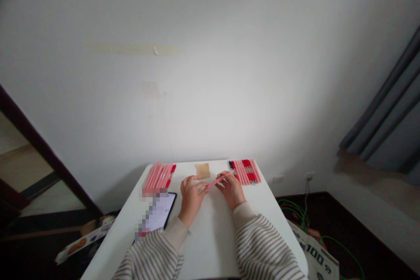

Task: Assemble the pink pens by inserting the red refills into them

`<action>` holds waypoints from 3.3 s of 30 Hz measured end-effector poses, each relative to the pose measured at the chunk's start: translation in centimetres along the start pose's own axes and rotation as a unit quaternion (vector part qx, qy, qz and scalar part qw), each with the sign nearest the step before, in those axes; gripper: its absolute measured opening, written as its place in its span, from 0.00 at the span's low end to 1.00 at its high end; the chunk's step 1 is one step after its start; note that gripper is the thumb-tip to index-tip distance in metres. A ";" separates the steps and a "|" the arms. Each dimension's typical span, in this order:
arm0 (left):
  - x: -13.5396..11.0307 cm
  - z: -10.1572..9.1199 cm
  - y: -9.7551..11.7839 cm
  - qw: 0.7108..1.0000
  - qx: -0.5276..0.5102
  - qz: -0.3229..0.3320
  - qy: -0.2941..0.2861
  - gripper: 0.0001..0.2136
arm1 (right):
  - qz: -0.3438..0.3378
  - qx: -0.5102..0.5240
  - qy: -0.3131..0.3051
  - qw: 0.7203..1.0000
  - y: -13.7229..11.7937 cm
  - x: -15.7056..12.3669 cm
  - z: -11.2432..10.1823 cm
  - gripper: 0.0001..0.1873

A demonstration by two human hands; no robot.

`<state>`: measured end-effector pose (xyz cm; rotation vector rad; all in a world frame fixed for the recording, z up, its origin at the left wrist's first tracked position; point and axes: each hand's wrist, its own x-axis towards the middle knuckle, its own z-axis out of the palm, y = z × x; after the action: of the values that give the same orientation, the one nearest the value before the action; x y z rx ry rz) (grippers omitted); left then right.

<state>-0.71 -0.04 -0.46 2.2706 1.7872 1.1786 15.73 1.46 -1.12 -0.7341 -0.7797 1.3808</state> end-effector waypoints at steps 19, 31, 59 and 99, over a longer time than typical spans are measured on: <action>-1.1 0.9 -0.2 0.994 0.053 -0.006 -0.097 0.12 | -0.063 0.041 -0.008 0.997 -1.1 -0.3 -0.6 0.26; -1.0 0.6 -0.1 0.993 0.070 0.005 -0.098 0.12 | -0.092 -0.021 -0.015 0.995 -0.7 0.0 -1.2 0.24; -1.0 0.5 -0.1 0.989 0.076 -0.008 -0.126 0.13 | 0.011 0.247 -0.039 0.968 -1.2 -0.6 -0.5 0.14; -1.2 0.4 -0.2 0.983 0.153 -0.023 -0.096 0.21 | -0.042 0.153 0.052 0.986 0.5 0.5 -1.1 0.13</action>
<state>-0.75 -0.82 -1.52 2.3824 2.0494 0.6872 16.38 2.04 -2.17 -0.5220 -0.4965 1.3366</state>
